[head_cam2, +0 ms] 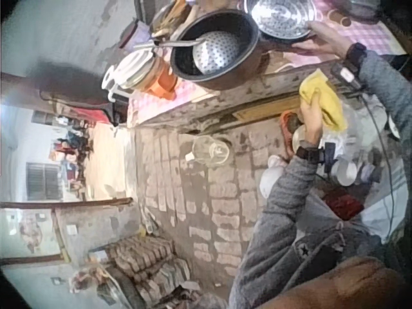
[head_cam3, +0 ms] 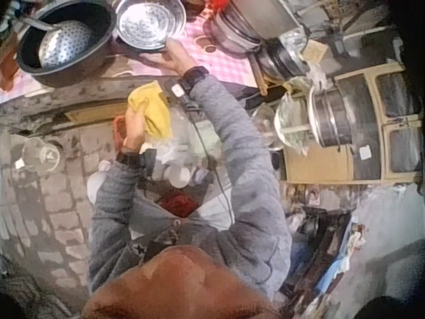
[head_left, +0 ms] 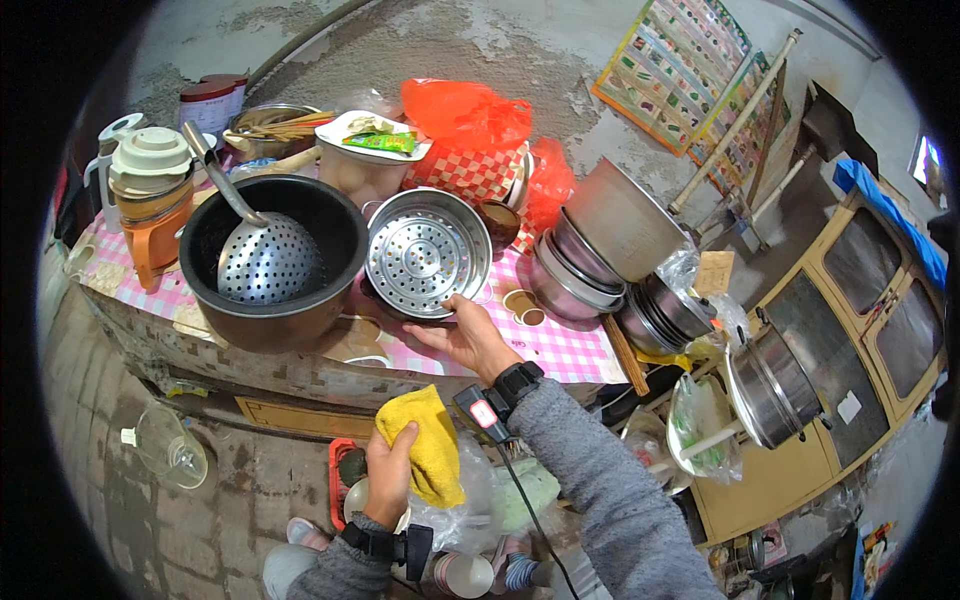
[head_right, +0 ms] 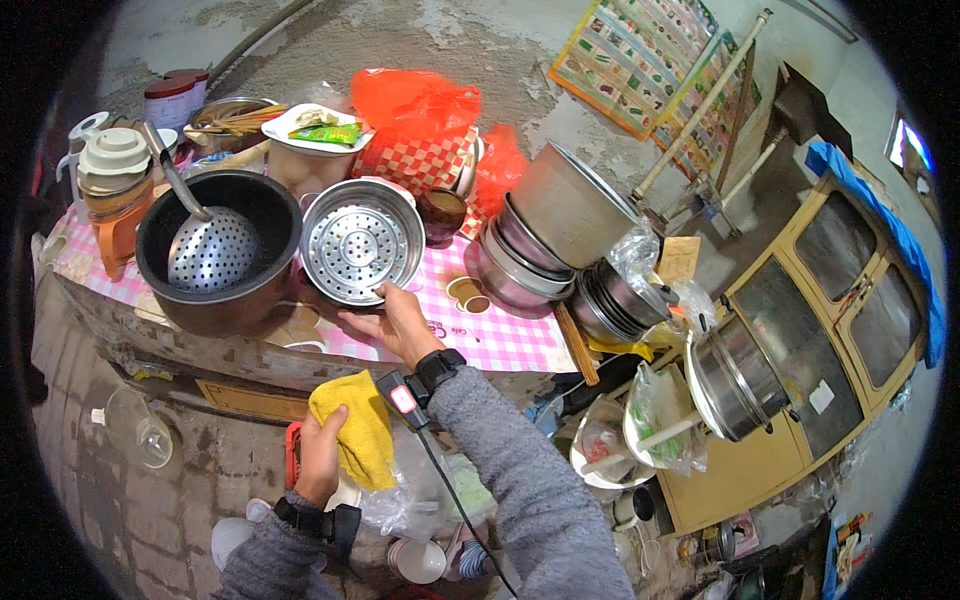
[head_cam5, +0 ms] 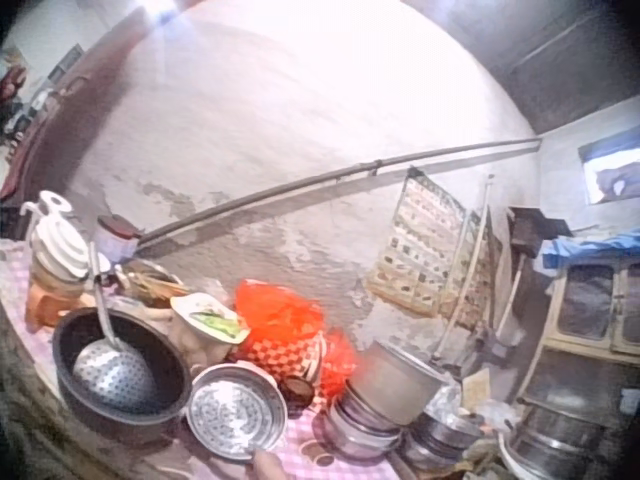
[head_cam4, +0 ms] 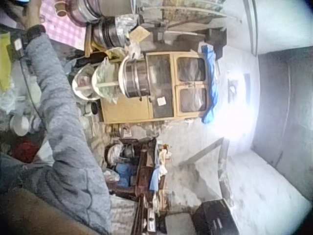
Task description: The person sits on the floor and wipes various kitchen items with a yellow cloth, including a steamer insert, a ladle, a blue mug, a small bowl, and a metal bowl. They place the items on a table covered with a pink and white checkered cloth and stack them with other kitchenware.
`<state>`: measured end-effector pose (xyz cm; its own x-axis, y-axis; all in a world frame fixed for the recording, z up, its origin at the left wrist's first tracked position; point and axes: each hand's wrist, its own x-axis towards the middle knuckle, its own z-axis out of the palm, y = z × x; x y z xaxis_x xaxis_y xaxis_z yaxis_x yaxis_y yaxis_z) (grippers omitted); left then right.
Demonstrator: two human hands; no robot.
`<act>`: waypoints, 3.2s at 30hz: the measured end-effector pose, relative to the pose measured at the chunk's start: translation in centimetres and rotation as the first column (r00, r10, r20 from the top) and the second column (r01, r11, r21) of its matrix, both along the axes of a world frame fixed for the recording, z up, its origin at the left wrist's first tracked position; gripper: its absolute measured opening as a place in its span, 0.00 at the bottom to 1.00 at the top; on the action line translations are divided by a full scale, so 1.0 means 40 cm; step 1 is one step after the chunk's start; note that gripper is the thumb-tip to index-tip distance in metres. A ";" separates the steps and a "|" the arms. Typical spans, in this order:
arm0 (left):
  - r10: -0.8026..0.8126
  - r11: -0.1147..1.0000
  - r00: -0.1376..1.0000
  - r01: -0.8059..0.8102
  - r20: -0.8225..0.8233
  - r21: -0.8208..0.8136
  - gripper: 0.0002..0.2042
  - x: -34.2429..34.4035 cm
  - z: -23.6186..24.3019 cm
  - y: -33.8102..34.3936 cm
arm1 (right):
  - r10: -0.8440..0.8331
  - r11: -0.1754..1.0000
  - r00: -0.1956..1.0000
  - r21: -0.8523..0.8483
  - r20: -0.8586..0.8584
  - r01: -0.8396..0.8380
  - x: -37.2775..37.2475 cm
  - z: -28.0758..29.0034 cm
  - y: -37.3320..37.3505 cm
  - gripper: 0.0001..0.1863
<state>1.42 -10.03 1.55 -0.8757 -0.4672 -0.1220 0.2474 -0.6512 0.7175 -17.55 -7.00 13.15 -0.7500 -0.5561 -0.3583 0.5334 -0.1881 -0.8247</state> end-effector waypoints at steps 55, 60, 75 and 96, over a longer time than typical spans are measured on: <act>-0.064 0.998 0.998 0.064 0.023 -0.012 0.13 -0.008 -0.001 0.031 | -0.382 0.878 0.830 0.120 -0.405 0.463 -0.145 0.061 0.265 0.14; -0.080 0.997 0.996 0.080 0.030 -0.009 0.13 -0.012 0.000 0.033 | -0.357 0.898 0.846 0.104 -0.396 0.428 -0.102 0.070 0.305 0.17; -0.252 0.967 0.963 0.248 -0.095 -0.054 0.15 0.007 0.033 0.052 | 0.118 0.905 0.955 0.426 -0.273 0.010 0.329 -0.139 0.570 0.19; -0.034 0.729 0.991 -0.063 -0.128 -0.681 0.17 -0.292 0.307 -0.098 | 0.204 0.978 0.903 0.110 -0.379 -0.175 0.286 -0.169 0.701 0.14</act>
<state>-10.28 -13.97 13.82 -0.8528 -0.3941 0.3426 0.3701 0.0067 0.9290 -6.11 21.03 6.40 -0.7203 -0.6854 -0.1062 0.1905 -0.0482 -0.9805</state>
